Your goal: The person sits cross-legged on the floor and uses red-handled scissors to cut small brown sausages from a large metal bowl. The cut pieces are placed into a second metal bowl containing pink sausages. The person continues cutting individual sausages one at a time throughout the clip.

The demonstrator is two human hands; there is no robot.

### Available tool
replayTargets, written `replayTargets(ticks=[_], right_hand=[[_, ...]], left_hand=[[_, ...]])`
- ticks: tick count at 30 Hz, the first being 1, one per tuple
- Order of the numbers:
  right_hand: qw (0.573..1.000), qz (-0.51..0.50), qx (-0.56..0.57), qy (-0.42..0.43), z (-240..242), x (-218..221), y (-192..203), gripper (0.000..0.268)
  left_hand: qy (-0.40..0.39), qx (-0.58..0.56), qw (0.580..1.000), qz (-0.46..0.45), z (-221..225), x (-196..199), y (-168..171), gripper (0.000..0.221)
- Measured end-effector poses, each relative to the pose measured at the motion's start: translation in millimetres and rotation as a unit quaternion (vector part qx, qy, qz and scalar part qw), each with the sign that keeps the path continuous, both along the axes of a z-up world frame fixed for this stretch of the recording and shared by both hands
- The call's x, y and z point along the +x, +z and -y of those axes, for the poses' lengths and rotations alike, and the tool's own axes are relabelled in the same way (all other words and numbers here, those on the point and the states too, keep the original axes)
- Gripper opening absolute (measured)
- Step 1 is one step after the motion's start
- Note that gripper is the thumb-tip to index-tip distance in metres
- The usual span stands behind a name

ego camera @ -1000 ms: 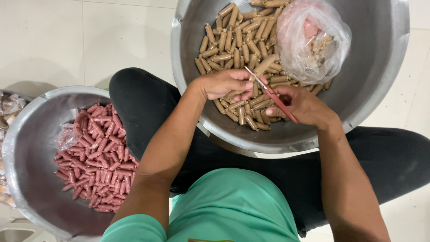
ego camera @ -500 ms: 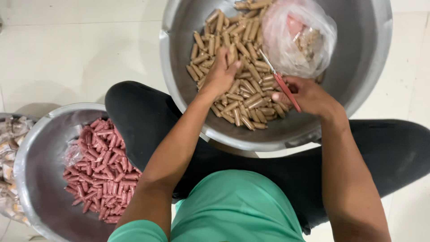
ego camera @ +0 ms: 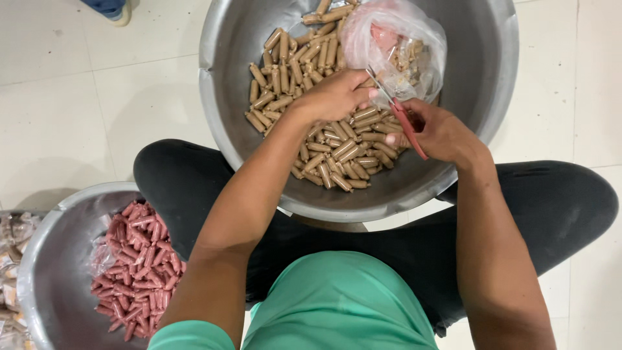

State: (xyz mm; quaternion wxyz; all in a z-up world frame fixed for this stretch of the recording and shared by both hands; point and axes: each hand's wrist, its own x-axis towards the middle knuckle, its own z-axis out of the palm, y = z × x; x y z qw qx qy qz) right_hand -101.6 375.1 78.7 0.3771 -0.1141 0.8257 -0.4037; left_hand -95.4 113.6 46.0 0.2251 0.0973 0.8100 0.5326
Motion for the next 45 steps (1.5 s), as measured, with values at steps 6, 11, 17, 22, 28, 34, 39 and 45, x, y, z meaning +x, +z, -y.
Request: replayTargets(ticks=[6, 11, 17, 22, 28, 34, 39, 45], right_hand=[[0.993, 0.048, 0.110, -0.019, 8.7, -4.4, 41.4, 0.051], [0.992, 0.074, 0.090, -0.054, -5.1, -11.6, 20.8, 0.042], [0.990, 0.072, 0.088, -0.082, -17.6, -16.2, -2.5, 0.042], [0.992, 0.060, 0.059, -0.093, -13.5, -15.0, 5.7, 0.039], [0.991, -0.105, 0.073, 0.037, -7.7, -10.9, 10.1, 0.055], [0.997, 0.066, -0.049, 0.005, 21.5, 8.1, 15.9, 0.034], [0.987, 0.140, -0.065, 0.045, 41.4, 15.6, -3.6, 0.044], [0.979, 0.143, -0.105, 0.099, 60.6, 24.6, 6.8, 0.033]], left_hand=[[0.002, -0.147, 0.978, 0.145, -34.8, -17.7, 42.9, 0.023], [0.000, -0.111, 0.991, 0.070, -36.3, -23.1, -18.7, 0.017], [0.020, -0.057, 0.998, 0.000, -26.1, -18.7, -19.8, 0.019], [0.091, 0.057, 0.994, 0.016, -3.0, -2.0, 59.4, 0.020], [0.328, 0.417, 0.847, -0.019, 21.9, 31.4, -53.8, 0.032], [0.339, 0.404, 0.846, 0.081, 18.5, 61.5, -112.8, 0.022], [0.305, 0.313, 0.896, 0.083, 50.0, 75.7, -73.5, 0.031], [0.209, 0.375, 0.900, 0.083, 60.8, 98.3, -29.8, 0.033]])
